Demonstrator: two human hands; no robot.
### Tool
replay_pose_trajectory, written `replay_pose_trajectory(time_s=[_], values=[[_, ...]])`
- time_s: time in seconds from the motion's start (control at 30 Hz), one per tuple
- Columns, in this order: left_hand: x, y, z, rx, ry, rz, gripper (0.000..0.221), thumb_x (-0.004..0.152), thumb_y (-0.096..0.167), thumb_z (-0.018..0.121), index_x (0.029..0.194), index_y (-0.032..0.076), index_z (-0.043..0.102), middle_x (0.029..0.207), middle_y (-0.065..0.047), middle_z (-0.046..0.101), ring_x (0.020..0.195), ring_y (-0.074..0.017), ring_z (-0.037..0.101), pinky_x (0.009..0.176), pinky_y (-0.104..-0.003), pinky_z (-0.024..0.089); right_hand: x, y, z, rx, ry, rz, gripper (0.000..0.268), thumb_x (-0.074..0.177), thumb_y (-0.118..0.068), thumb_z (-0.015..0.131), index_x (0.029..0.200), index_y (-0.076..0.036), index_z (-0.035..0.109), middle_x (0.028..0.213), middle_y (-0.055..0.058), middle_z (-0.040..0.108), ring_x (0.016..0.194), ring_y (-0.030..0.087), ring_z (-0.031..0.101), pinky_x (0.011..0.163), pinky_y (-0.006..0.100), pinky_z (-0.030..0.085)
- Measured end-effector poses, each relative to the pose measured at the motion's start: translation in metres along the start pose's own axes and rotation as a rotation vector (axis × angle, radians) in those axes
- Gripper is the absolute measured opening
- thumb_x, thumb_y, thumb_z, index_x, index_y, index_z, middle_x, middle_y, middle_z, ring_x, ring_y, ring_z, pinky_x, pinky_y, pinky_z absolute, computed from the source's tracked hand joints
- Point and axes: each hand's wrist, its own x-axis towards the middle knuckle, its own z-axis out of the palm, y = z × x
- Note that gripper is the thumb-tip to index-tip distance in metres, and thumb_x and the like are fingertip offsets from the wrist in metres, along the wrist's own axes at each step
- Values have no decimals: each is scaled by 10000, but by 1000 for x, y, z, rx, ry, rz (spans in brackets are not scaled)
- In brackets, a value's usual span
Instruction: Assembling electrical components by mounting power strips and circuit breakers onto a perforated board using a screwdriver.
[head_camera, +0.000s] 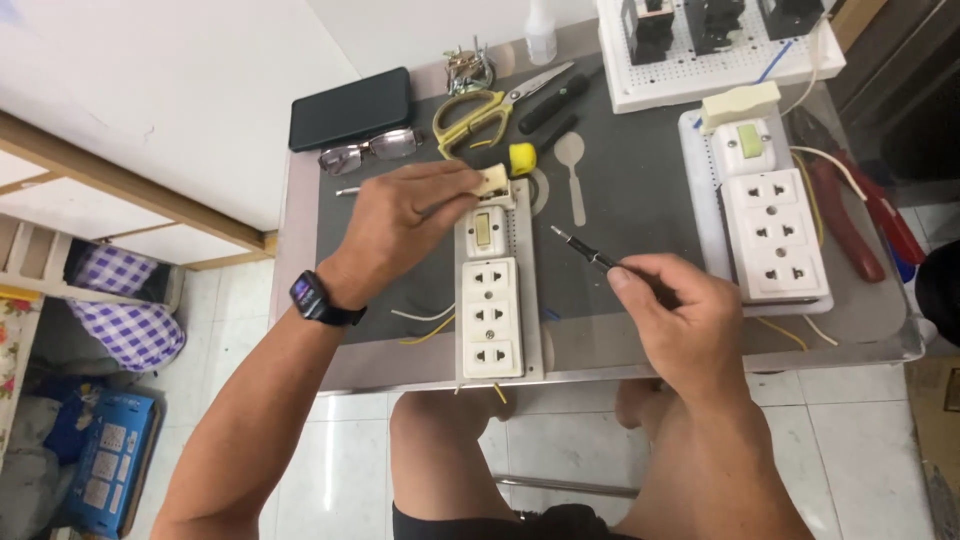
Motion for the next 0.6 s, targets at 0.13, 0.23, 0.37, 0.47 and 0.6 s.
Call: replay_pose_trajectory(time_s=[0.13,0.23,0.37,0.47,0.6], values=[[4,-13,7,25,-108,5,167,880,101,728,1044,100,756,1012,-141,736,981,-375,683,852,-443,547,1,2,0,16,17,-7,88,868,-109,708,855,-28,740,575,134,660,471,200,622,405,287,460],[3,-16,4,-12,-157,-68,181,888,109,719,1066,119,753,1044,-127,734,1005,-358,680,874,-424,544,1,4,0,54,1,7,91,855,-99,707,846,-16,742,569,143,661,450,194,603,403,291,453],[3,-20,2,-13,-192,-69,190,887,113,718,1074,106,752,1037,-150,730,987,-360,685,885,-426,544,2,1,0,63,-1,-9,105,866,-102,688,842,-12,736,544,142,645,413,184,568,374,278,428],[2,-19,4,-16,-172,-50,201,897,118,710,1095,110,747,1068,-147,725,1006,-346,683,900,-417,541,3,-1,0,70,-8,-15,110,866,-100,678,845,-6,732,538,152,644,397,191,563,357,272,417],[-4,-24,8,-20,-107,-67,209,897,129,721,1105,125,745,1085,-132,723,1026,-328,677,905,-403,547,4,0,0,72,-17,-19,109,863,-95,673,844,-2,727,529,152,640,390,184,555,349,266,412]])
